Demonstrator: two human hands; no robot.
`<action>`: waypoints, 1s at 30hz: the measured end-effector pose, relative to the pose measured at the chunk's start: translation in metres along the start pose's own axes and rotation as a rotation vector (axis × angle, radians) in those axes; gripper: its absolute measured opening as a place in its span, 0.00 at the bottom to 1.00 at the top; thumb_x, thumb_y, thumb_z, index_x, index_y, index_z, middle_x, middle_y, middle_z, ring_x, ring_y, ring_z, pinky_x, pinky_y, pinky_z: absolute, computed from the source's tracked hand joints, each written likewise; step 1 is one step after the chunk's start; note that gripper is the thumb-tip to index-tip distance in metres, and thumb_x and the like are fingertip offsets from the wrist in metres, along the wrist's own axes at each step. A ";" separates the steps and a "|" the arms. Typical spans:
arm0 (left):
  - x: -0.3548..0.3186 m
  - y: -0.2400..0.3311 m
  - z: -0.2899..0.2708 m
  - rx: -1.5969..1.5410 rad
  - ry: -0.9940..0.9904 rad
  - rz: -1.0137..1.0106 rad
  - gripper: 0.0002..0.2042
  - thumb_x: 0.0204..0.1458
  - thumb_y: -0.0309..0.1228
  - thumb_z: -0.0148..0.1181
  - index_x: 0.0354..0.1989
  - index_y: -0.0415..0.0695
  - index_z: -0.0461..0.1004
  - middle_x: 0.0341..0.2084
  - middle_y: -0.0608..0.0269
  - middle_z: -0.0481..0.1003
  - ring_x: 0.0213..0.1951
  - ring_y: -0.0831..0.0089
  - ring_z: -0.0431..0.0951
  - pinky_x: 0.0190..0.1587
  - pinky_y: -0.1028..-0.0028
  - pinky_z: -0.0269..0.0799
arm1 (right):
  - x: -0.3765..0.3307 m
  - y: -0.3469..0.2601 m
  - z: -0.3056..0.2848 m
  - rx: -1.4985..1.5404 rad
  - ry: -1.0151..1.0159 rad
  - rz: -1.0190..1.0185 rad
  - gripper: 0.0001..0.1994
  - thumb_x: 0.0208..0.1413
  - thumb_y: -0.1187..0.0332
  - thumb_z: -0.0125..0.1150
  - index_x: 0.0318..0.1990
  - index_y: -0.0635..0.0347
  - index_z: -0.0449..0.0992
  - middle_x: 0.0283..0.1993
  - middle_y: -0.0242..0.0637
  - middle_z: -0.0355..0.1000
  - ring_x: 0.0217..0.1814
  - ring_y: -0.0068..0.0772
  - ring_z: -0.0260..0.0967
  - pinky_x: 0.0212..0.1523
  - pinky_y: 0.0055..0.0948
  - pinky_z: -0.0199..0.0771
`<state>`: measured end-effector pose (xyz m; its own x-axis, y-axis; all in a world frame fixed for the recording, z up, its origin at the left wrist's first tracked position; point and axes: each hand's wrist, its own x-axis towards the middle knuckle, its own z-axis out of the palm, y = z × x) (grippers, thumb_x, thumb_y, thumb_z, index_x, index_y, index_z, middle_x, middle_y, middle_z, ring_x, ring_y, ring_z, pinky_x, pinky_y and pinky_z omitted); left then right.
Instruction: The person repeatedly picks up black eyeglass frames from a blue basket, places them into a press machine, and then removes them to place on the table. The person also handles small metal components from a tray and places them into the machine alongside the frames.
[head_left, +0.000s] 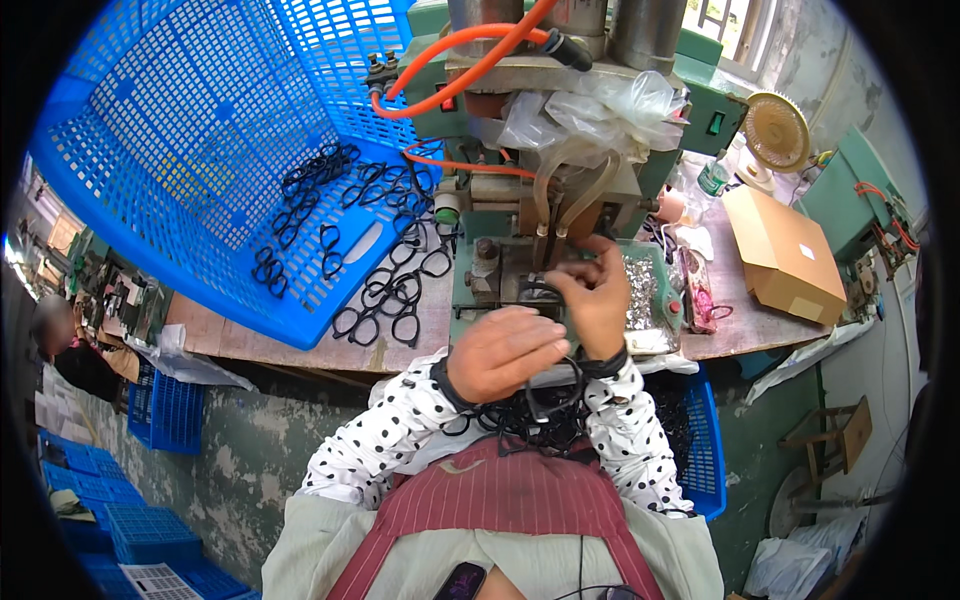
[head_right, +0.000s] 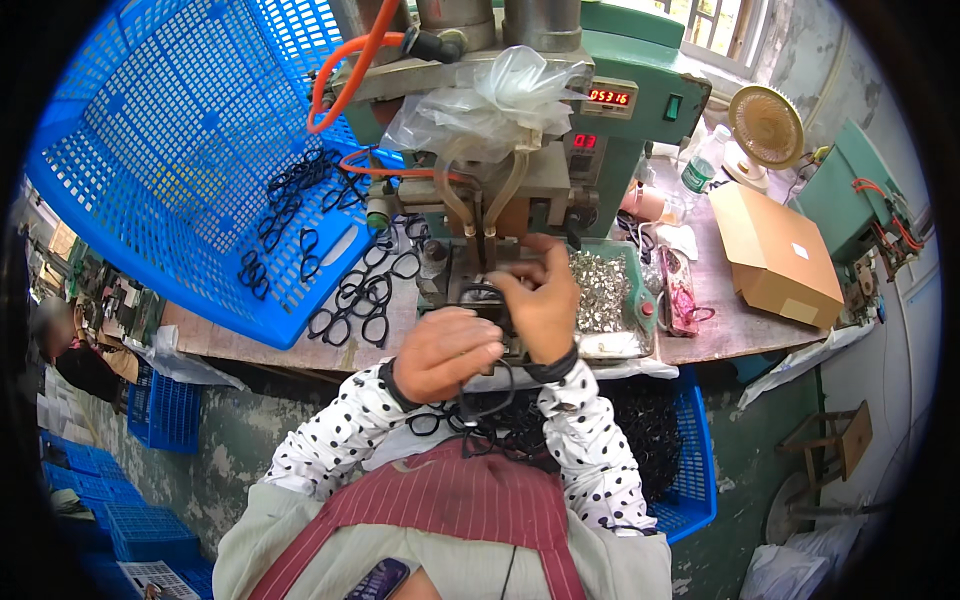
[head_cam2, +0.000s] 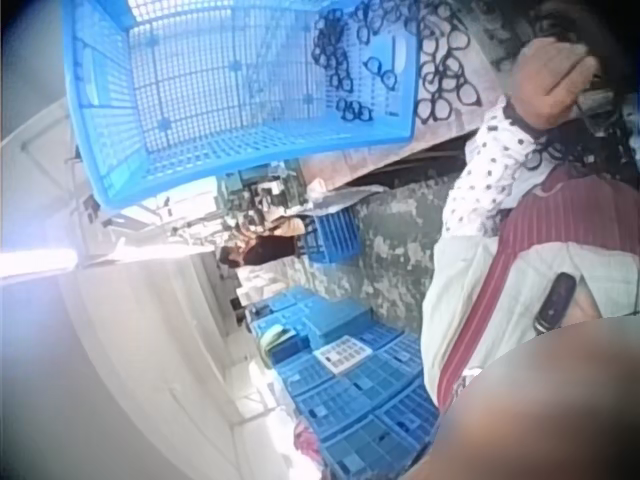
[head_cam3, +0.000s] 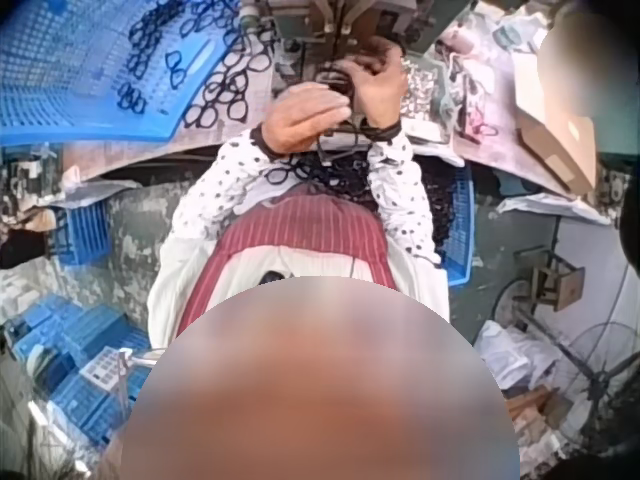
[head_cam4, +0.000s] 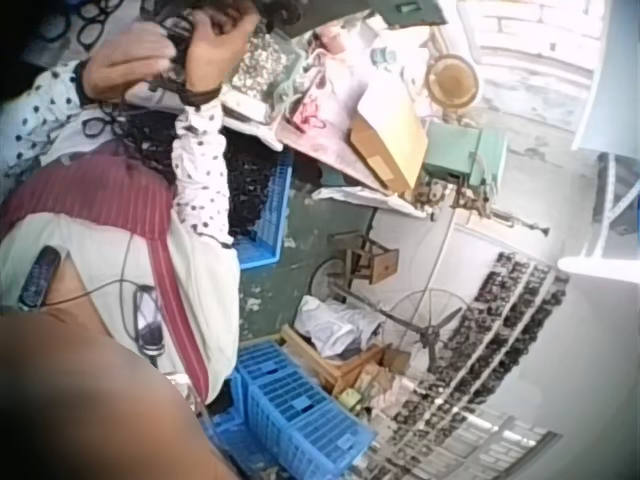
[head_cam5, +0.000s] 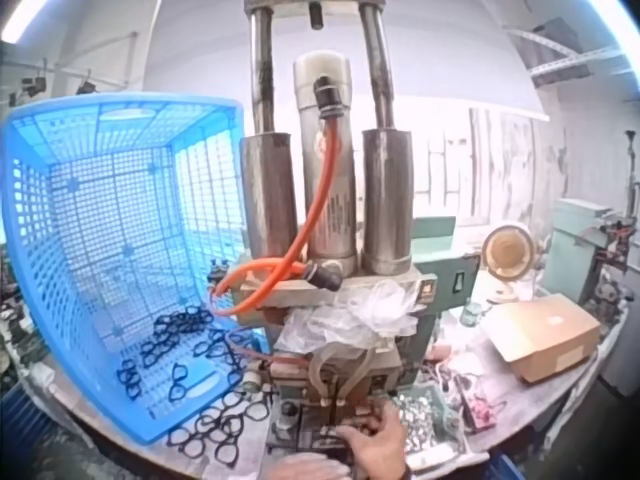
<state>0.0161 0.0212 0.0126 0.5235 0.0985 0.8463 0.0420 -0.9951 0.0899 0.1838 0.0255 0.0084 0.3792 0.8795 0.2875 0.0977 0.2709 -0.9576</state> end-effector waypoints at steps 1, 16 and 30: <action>-0.002 0.000 0.005 -0.022 -0.033 -0.009 0.20 0.43 0.20 0.60 0.48 0.41 0.75 0.46 0.55 0.75 0.46 0.58 0.77 0.50 0.60 0.73 | 0.004 0.007 -0.011 -0.049 0.002 -0.008 0.23 0.44 0.76 0.66 0.50 0.62 0.68 0.31 0.37 0.77 0.31 0.21 0.72 0.30 0.21 0.69; -0.010 -0.005 0.017 -0.085 -0.062 -0.086 0.22 0.43 0.21 0.63 0.50 0.40 0.73 0.50 0.53 0.74 0.47 0.58 0.76 0.52 0.57 0.72 | 0.003 0.103 -0.137 -1.171 0.007 -0.161 0.11 0.48 0.65 0.66 0.30 0.61 0.72 0.31 0.47 0.73 0.35 0.53 0.72 0.34 0.47 0.71; -0.089 -0.066 -0.012 0.280 0.305 -1.065 0.09 0.58 0.33 0.52 0.34 0.40 0.73 0.21 0.56 0.72 0.22 0.63 0.72 0.27 0.66 0.67 | 0.002 0.109 -0.121 -0.934 0.255 -0.423 0.04 0.48 0.71 0.66 0.32 0.54 0.79 0.32 0.35 0.76 0.35 0.38 0.71 0.41 0.34 0.68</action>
<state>-0.0441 0.0785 -0.0623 -0.1181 0.8546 0.5057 0.5489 -0.3682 0.7505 0.3069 0.0096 -0.0975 0.3207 0.6460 0.6927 0.8953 0.0320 -0.4443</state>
